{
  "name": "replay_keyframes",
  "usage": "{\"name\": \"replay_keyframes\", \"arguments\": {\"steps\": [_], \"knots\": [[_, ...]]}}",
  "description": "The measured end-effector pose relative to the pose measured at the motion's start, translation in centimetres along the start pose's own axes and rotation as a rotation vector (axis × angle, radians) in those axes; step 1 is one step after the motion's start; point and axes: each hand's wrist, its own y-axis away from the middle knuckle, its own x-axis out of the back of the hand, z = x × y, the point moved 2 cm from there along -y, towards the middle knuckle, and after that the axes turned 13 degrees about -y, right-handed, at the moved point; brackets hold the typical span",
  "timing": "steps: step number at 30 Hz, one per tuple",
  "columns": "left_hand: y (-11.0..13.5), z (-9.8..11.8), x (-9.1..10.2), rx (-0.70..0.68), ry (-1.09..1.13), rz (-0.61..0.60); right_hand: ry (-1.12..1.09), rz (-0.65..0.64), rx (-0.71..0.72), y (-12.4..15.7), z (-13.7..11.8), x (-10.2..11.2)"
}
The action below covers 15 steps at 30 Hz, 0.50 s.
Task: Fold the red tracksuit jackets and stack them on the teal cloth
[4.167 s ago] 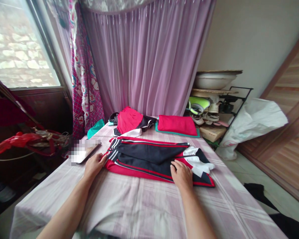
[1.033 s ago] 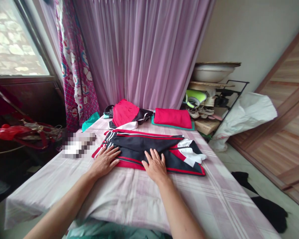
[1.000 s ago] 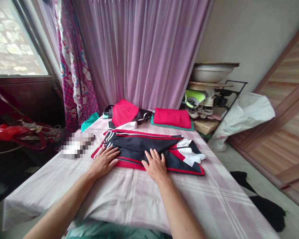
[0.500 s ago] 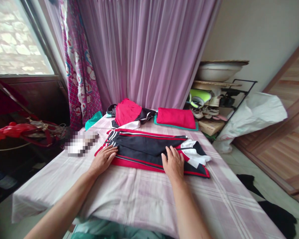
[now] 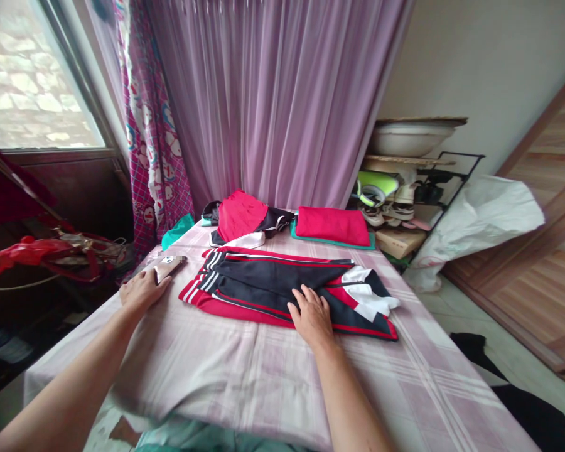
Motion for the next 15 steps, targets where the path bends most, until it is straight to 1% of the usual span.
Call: {"name": "replay_keyframes", "arguments": {"steps": [6,10,13,15], "knots": [[-1.1,0.4,0.9,-0.021,-0.045,-0.085,0.010,0.016,0.011,0.1,-0.1,-0.1],[-1.9,0.5,0.9,-0.046,-0.027,-0.120,0.007,0.016,0.006,0.1,-0.1,-0.1],[-2.2,0.3,0.6,-0.058,-0.010,-0.101,0.006,0.013,0.002,0.1,-0.1,-0.1],[-2.3,0.2,0.7,-0.069,0.005,-0.046,0.004,0.011,0.000,0.1,-0.1,-0.1]]}}
